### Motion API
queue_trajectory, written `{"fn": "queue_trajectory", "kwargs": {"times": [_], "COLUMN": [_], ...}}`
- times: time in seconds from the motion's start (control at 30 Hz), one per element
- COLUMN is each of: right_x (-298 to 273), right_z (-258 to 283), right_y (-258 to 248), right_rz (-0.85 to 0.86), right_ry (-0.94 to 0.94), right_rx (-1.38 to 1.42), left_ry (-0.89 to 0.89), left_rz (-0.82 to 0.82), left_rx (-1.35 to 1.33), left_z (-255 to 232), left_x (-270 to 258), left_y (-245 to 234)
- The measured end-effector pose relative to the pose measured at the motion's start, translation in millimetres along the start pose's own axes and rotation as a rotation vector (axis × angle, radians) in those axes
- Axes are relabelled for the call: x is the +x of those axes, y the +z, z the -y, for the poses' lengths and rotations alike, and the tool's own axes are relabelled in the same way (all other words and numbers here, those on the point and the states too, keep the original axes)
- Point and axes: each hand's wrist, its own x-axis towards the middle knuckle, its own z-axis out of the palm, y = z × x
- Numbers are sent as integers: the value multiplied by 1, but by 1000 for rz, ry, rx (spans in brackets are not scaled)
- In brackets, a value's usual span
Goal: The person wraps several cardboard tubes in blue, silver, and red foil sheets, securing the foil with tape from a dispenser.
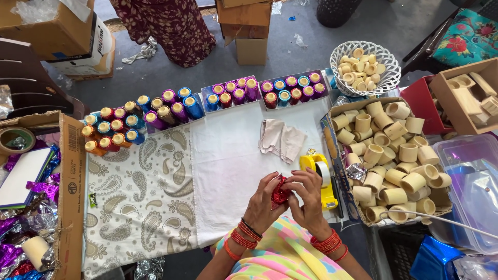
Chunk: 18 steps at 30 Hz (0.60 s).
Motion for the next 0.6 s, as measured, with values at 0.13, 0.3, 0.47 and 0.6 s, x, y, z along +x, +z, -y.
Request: {"fn": "queue_trajectory", "kwargs": {"times": [0.13, 0.3, 0.47, 0.6], "right_x": [3, -7, -15, -6], "right_z": [2, -10, -18, -9], "right_y": [-4, -4, -9, -12], "right_rz": [44, 47, 35, 74], "right_ry": [-94, -109, 11, -43], "right_rx": [-147, -141, 157, 69], "left_ry": [-76, -75, -118, -82], "left_rz": [52, 55, 45, 63], "left_rx": [30, 46, 18, 32], "left_z": [4, 10, 6, 10], "left_x": [-3, -6, -1, -2], "left_y": [2, 6, 1, 1]}}
